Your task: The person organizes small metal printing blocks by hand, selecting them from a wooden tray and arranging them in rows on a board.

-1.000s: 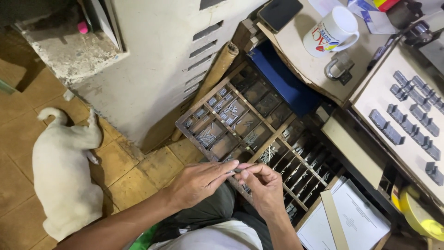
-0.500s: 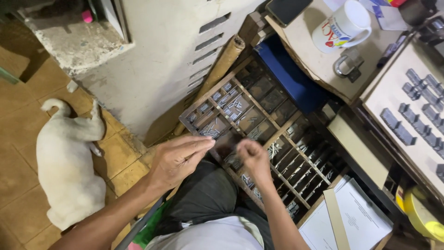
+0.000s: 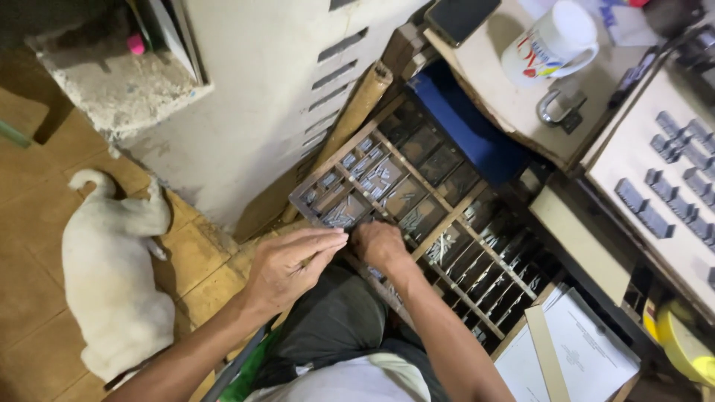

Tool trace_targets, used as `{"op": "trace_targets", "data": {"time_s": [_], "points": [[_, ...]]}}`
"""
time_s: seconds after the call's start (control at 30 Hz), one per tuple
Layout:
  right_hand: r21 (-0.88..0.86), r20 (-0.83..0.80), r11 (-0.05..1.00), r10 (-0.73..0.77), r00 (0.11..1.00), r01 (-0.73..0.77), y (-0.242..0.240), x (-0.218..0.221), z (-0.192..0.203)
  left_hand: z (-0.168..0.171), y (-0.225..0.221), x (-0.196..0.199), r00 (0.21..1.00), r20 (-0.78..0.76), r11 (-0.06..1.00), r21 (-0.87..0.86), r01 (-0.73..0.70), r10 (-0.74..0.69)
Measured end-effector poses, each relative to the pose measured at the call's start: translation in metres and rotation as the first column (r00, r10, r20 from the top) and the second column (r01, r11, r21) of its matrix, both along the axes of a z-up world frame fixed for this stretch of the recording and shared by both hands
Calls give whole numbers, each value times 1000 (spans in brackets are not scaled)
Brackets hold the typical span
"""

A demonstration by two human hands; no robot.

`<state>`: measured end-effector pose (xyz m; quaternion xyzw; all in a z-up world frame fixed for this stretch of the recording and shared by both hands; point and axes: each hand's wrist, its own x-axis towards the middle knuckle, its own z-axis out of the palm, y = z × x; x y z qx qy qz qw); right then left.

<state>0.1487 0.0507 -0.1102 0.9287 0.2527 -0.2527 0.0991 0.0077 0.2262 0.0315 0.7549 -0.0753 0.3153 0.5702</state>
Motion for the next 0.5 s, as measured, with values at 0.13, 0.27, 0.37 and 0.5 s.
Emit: {"op": "trace_targets", "data": {"time_s": [0.13,0.27,0.37,0.5], "points": [[86,-34,988,-128,991,131,-4,-10,43,-2,3,1,1000,-8,1000,-12,5,-5],[209,-72,956,-196,978,206,-7,-18,52,-9,1,4,999,14,999,-24,36,-36],[-28,19,998,-53,998,54,1,-20,29,-8,-4,6,999,23,999,-15,38,-38],[139,-72,983,-114,991,123,14,-28,64,-7,-5,-1,997,-47,997,-60,57,-60]]}}
